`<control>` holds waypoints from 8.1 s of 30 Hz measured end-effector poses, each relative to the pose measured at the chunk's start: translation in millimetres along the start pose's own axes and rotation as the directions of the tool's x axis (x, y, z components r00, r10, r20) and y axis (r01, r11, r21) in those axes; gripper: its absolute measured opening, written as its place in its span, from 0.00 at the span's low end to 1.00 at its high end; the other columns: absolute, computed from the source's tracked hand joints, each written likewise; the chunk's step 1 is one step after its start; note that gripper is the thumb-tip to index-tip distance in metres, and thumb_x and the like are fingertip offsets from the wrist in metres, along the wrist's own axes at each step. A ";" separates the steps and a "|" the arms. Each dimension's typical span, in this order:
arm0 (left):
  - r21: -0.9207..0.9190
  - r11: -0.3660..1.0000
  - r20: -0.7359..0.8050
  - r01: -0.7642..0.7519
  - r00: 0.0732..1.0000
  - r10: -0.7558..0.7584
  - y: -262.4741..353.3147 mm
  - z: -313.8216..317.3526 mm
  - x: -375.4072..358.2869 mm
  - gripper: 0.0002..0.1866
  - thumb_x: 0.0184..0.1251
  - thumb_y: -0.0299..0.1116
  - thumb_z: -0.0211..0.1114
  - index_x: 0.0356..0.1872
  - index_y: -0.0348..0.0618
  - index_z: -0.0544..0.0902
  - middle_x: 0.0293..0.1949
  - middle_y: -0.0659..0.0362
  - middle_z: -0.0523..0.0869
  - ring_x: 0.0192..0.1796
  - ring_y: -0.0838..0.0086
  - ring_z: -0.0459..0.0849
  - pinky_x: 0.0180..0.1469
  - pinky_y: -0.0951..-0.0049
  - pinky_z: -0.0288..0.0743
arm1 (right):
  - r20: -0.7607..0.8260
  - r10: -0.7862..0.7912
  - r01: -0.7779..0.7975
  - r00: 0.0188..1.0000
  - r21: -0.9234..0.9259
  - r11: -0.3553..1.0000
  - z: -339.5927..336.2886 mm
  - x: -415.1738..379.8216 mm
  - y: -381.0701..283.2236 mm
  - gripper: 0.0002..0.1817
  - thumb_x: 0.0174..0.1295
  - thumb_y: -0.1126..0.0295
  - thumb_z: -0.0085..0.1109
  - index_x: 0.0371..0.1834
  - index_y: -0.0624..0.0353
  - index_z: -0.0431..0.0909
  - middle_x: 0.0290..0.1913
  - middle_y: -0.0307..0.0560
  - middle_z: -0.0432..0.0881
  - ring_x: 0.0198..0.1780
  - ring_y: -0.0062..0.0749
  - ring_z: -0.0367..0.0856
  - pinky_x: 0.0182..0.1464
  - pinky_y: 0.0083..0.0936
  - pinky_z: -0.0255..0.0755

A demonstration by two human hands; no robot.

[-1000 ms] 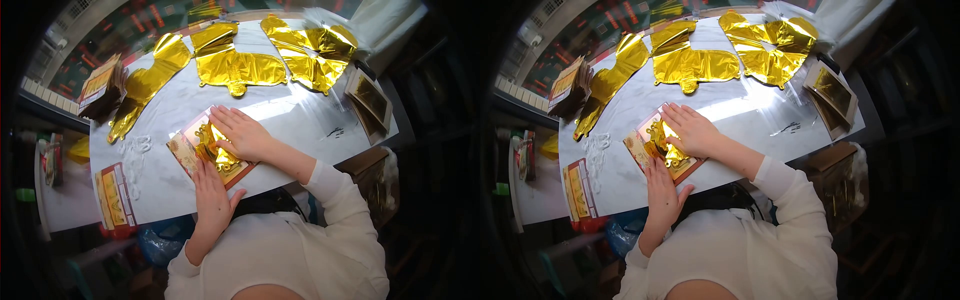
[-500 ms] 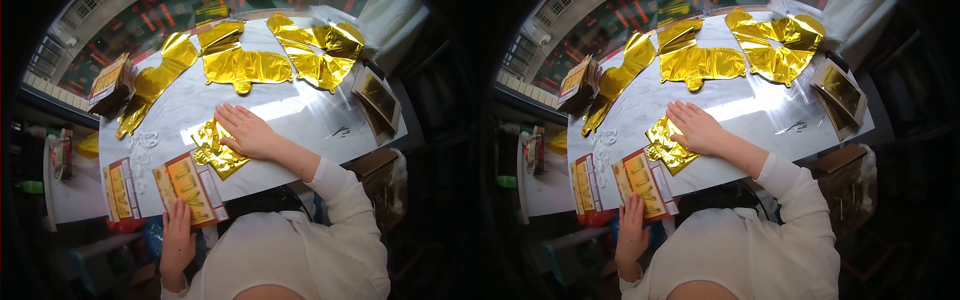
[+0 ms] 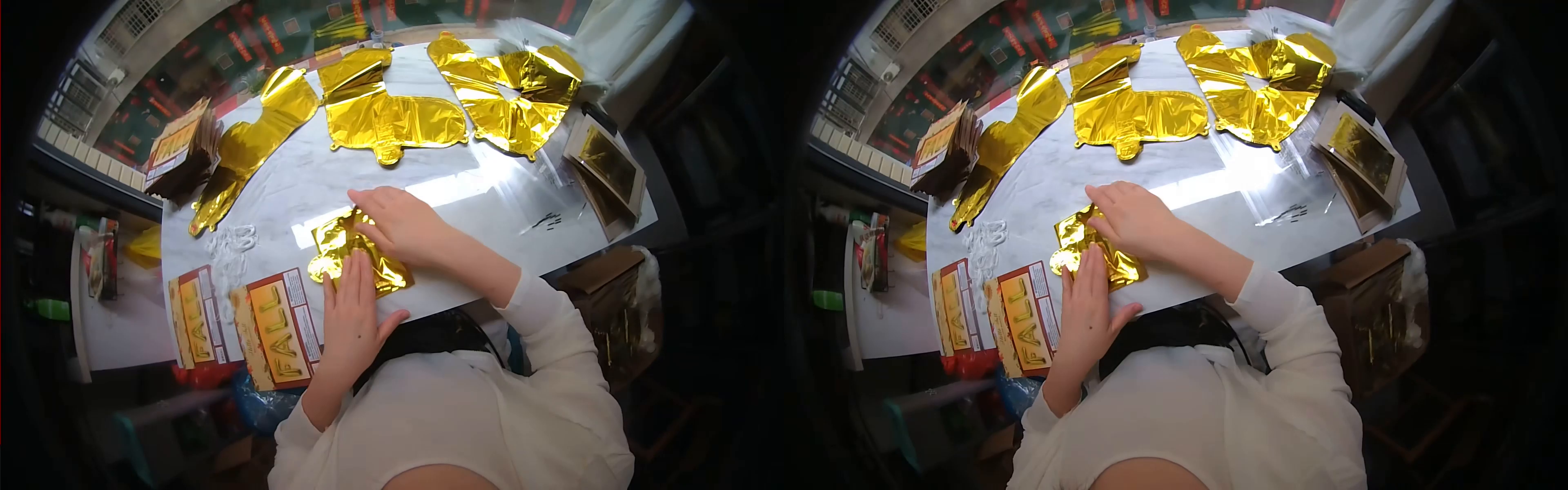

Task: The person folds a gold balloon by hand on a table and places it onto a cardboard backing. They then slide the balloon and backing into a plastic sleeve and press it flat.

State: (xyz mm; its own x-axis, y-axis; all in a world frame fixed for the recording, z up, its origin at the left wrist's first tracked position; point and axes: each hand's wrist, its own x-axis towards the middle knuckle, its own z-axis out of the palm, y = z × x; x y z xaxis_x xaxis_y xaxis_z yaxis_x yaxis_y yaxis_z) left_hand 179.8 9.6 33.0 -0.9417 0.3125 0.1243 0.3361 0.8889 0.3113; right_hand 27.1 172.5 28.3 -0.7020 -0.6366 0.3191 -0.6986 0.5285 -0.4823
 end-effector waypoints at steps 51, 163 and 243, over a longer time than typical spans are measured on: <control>-0.993 -0.110 0.108 0.047 0.752 -0.651 -10.2 -20.6 -43.1 0.25 0.88 0.42 0.52 0.68 0.32 0.81 0.62 0.49 0.87 0.65 0.66 0.86 0.65 0.63 0.81 | 0.156 0.505 -0.230 0.849 0.969 0.088 -15.4 -106.4 -49.8 0.11 0.84 0.68 0.56 0.59 0.64 0.76 0.51 0.38 0.85 0.50 0.13 0.80 0.54 0.16 0.76; -0.361 0.908 -0.111 -0.212 0.977 0.184 -20.5 -34.1 50.2 0.20 0.78 0.33 0.65 0.67 0.44 0.83 0.71 0.42 0.78 0.71 0.48 0.78 0.72 0.51 0.70 | -0.250 0.849 0.182 0.466 0.966 0.184 -73.5 -164.6 -2.7 0.12 0.85 0.67 0.52 0.62 0.61 0.77 0.57 0.45 0.88 0.56 0.29 0.88 0.60 0.27 0.82; -0.112 0.993 0.049 0.040 0.998 -0.034 -26.4 -13.4 17.8 0.42 0.77 0.48 0.67 0.86 0.47 0.62 0.88 0.47 0.54 0.87 0.40 0.53 0.84 0.34 0.44 | -0.075 0.732 -0.478 0.677 0.712 0.514 -6.5 -84.1 -42.5 0.10 0.81 0.71 0.60 0.56 0.68 0.78 0.38 0.34 0.84 0.37 0.09 0.77 0.41 0.13 0.73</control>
State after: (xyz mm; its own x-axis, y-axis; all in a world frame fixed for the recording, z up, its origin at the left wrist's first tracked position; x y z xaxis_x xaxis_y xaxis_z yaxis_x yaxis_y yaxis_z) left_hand 154.3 -12.8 39.7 -0.9522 0.2979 0.0673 0.2980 0.8576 0.4192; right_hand 115.0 207.3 27.3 -0.9971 -0.0021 -0.0760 0.0745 0.1760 -0.9816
